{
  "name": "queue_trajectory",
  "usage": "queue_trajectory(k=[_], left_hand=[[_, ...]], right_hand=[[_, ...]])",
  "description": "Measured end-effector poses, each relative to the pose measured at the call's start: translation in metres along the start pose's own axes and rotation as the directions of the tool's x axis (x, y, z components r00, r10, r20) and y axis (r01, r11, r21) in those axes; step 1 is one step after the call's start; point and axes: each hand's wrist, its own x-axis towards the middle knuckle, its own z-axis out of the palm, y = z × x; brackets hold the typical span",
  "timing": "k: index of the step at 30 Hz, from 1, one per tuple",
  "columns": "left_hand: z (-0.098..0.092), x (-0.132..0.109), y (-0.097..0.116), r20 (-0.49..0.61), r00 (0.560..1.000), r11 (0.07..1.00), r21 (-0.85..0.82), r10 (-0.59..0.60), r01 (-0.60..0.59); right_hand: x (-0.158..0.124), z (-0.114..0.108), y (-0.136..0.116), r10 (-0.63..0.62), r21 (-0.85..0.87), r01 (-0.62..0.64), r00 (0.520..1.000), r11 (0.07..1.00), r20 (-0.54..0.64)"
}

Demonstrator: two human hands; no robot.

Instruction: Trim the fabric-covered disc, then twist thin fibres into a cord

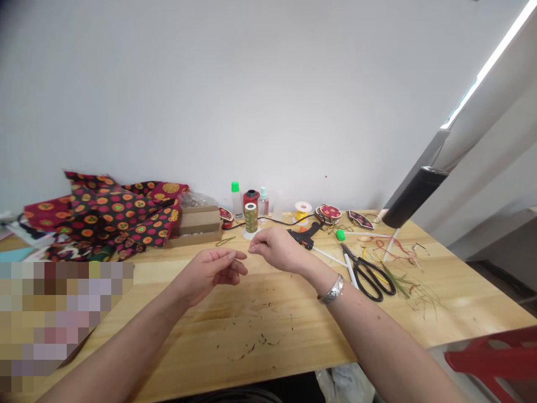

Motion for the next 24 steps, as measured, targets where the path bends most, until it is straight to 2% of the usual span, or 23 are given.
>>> queue_trajectory(k=[10, 24], left_hand=[[-0.001, 0.004, -0.005, 0.005, 1.0, 0.998, -0.059, -0.024, 0.025], [-0.001, 0.007, -0.008, -0.008, 0.999, 0.999, -0.04, -0.037, 0.037]], right_hand=[[0.002, -0.005, 0.005, 0.042, 0.038, -0.042, 0.999, 0.998, 0.017], [0.005, -0.004, 0.017, 0.062, 0.048, -0.063, 0.998, 0.997, 0.002]])
